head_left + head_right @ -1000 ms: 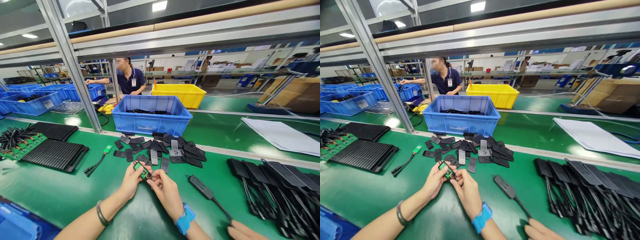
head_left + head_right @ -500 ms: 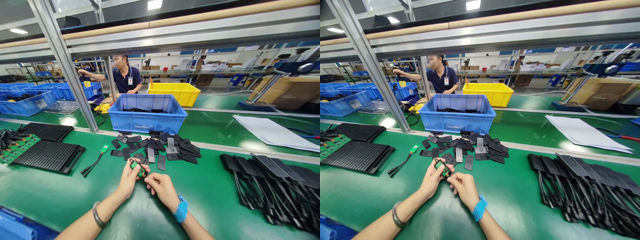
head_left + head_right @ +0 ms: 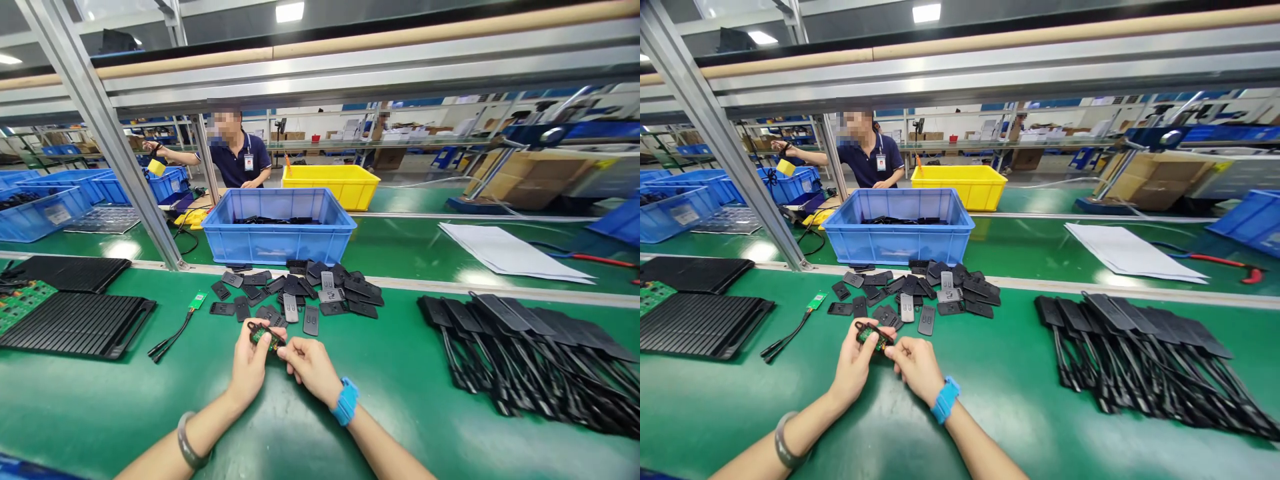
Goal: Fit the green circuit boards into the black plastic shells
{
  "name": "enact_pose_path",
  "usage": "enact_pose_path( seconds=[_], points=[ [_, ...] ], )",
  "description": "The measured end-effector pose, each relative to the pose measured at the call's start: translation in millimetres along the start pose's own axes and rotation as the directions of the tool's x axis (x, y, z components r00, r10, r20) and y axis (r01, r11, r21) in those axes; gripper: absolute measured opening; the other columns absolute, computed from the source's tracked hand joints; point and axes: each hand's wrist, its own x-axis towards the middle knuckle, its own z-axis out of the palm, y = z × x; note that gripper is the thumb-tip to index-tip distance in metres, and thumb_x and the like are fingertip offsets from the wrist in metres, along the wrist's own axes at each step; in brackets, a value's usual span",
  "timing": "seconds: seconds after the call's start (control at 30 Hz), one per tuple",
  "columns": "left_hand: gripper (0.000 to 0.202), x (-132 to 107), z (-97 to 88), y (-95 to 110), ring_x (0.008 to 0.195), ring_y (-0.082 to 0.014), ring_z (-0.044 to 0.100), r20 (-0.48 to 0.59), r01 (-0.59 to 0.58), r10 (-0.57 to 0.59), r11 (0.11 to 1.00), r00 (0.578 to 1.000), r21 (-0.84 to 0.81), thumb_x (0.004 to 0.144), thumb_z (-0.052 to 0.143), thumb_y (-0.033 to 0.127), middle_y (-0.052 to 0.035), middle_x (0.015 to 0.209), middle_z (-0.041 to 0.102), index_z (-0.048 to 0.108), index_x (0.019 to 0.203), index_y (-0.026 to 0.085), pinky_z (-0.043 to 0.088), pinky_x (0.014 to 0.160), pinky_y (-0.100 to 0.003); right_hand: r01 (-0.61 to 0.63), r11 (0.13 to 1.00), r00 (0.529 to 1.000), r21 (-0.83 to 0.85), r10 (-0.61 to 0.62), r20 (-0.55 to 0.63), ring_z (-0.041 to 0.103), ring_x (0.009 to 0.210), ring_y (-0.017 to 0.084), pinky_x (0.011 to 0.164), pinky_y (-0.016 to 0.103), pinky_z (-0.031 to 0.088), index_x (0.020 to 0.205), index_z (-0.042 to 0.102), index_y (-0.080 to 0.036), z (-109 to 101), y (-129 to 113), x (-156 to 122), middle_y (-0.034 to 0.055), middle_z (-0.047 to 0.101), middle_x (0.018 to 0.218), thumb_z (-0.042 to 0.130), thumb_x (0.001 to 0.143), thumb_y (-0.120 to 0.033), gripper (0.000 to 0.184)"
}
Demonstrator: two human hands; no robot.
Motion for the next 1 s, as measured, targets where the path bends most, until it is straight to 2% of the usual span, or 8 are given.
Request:
enact_pose_path(
  seconds=[0.13,0.3,0.4,0.53,0.67,0.8,0.9,1.0],
  points=[
    [0.034,0.0,3.9,5.5,0.097,-0.0238,0.067,-0.036,0.009,-0.009,1.000,0.999,-0.022,0.083,0.062,0.043,-0.0117,0.102,0.071,0.048,0.102,0.019,0.049,0.088,-0.038,0.042,0.998,0.999,-0.043,-0.043,-0.023,0.045,0.040,0.009,0.042,0.020,0.033,0.060,0.056,-0.018,-5.4,-2.1,1.9,-0.0027,0.056,0.049,0.061,0.079,-0.043,0.031],
    [0.040,7.9,4.9,8.8,0.077,-0.0183,0.068,-0.094,0.175,-0.196,0.965,0.976,-0.196,0.078,0.067,0.046,-0.0084,0.089,0.072,0.052,0.100,0.017,0.051,0.068,-0.029,0.235,0.857,0.943,-0.458,-0.316,-0.107,0.058,0.067,0.016,0.061,0.026,0.045,0.094,0.067,-0.019,-31.7,-3.7,10.8,0.0028,0.061,0.080,0.057,0.086,-0.038,0.023],
    [0.042,11.3,2.5,5.8,0.067,-0.0134,0.064,-0.070,0.304,-0.326,0.926,0.943,-0.222,0.077,0.068,0.046,-0.0062,0.083,0.071,0.054,0.103,0.015,0.047,0.054,-0.022,0.036,0.683,0.909,-0.729,-0.326,-0.261,0.061,0.084,0.023,0.067,0.032,0.049,0.124,0.055,-0.016,-48.5,4.2,21.7,0.0110,0.055,0.104,0.063,0.082,-0.039,0.049],
    [0.046,11.2,-0.3,1.3,0.075,-0.0124,0.063,0.062,0.393,-0.390,0.886,0.919,-0.246,0.070,0.077,0.034,-0.0074,0.090,0.071,0.055,0.105,0.015,0.050,0.063,-0.022,-0.116,0.587,0.933,-0.801,-0.213,-0.291,0.062,0.089,0.026,0.066,0.032,0.050,0.128,0.051,-0.015,-59.1,17.1,31.0,0.0120,0.051,0.106,0.069,0.075,-0.046,0.063],
    [0.067,10.0,-1.5,0.3,0.084,-0.0154,0.066,0.148,0.415,-0.391,0.885,0.909,-0.212,0.058,0.084,0.019,-0.0101,0.097,0.071,0.049,0.115,0.015,0.051,0.080,-0.027,0.019,0.748,0.923,-0.664,-0.269,-0.276,0.061,0.083,0.023,0.067,0.032,0.048,0.110,0.056,-0.017,-60.1,19.1,28.3,0.0075,0.056,0.098,0.067,0.076,-0.039,0.042],
    [0.072,9.7,-1.7,-0.3,0.078,-0.0181,0.069,0.177,0.459,-0.432,0.876,0.884,-0.150,0.062,0.082,0.025,-0.0125,0.104,0.069,0.045,0.123,0.017,0.054,0.071,-0.031,0.210,0.953,0.908,-0.219,-0.273,-0.318,0.058,0.065,0.016,0.060,0.028,0.047,0.090,0.056,-0.019,-54.6,8.0,19.3,0.0016,0.057,0.073,0.050,0.088,-0.040,0.022],
    [0.061,9.1,-1.3,-1.2,0.074,-0.0168,0.068,0.254,0.456,-0.418,0.883,0.872,-0.111,0.063,0.082,0.024,-0.0118,0.101,0.069,0.054,0.115,0.014,0.054,0.067,-0.027,0.227,0.968,0.943,0.107,-0.191,-0.272,0.057,0.057,0.014,0.049,0.024,0.044,0.092,0.057,-0.018,-46.4,-2.2,13.2,-0.0001,0.057,0.068,0.055,0.085,-0.047,0.030],
    [0.053,7.3,-1.3,-2.2,0.078,-0.0174,0.069,0.350,0.466,-0.408,0.880,0.843,-0.096,0.061,0.083,0.021,-0.0124,0.101,0.069,0.061,0.108,0.012,0.053,0.068,-0.026,0.202,0.953,0.968,0.225,-0.160,-0.192,0.057,0.056,0.013,0.046,0.022,0.042,0.090,0.058,-0.018,-38.4,-7.2,9.7,0.0003,0.060,0.067,0.064,0.079,-0.049,0.034]
  ],
)
